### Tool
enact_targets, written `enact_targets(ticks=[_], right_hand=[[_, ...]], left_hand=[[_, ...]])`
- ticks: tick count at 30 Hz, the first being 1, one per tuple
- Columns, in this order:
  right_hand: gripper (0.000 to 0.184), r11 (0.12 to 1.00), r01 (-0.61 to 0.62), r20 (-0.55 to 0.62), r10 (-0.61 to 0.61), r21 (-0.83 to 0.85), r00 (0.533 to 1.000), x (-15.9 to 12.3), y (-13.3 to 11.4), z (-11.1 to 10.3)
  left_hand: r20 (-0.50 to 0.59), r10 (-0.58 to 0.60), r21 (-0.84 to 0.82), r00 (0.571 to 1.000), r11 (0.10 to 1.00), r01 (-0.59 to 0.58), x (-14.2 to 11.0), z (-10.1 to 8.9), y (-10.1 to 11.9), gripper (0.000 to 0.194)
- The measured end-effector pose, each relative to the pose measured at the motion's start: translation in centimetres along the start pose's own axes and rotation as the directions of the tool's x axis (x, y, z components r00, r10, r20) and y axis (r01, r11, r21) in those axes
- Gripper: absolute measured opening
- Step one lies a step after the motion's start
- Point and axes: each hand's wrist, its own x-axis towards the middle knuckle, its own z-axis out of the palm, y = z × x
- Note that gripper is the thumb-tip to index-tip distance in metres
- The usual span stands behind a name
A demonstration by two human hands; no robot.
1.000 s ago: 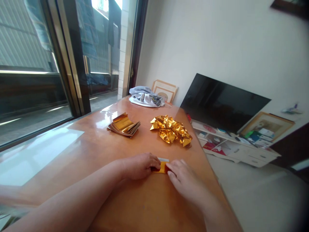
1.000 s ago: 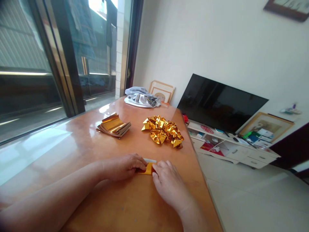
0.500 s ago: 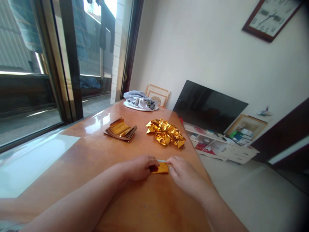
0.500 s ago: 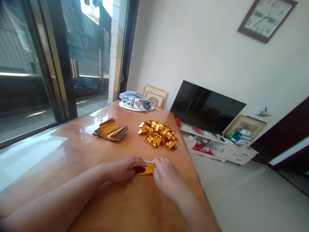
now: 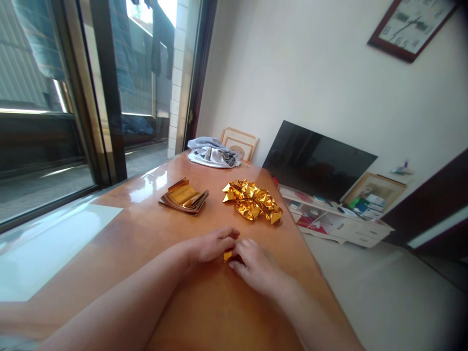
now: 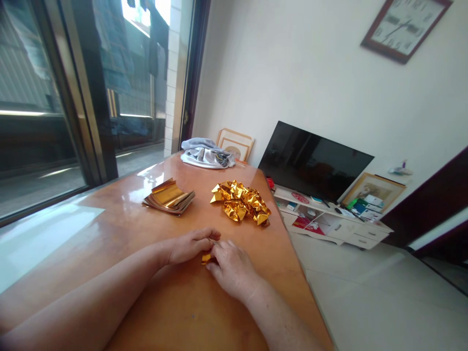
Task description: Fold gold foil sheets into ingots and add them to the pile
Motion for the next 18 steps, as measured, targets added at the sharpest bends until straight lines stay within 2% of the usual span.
enact_targets(ticks=[8,12,18], right_hand=[[0.013,0.993,0.072,-0.054,-0.077,-0.098,0.996,-0.37,0.74,1.14],[0.012,0.998,0.047,-0.045,-0.049,-0.038,0.998,-0.65,0.67,0.98],[0.025,0.995,-0.034,-0.064,0.04,0.095,0.997,-0.78,1.11,0.52]], left_hand=[[-0.017,0.0,0.018,1.0,1.0,0.0,0.0,-0.11,0.01,0.029],[-0.02,-0.004,0.02,1.0,1.0,0.004,-0.05,-0.13,-0.11,0.027],[-0.024,0.004,0.04,1.0,0.999,-0.004,-0.74,-0.61,0.21,0.024]])
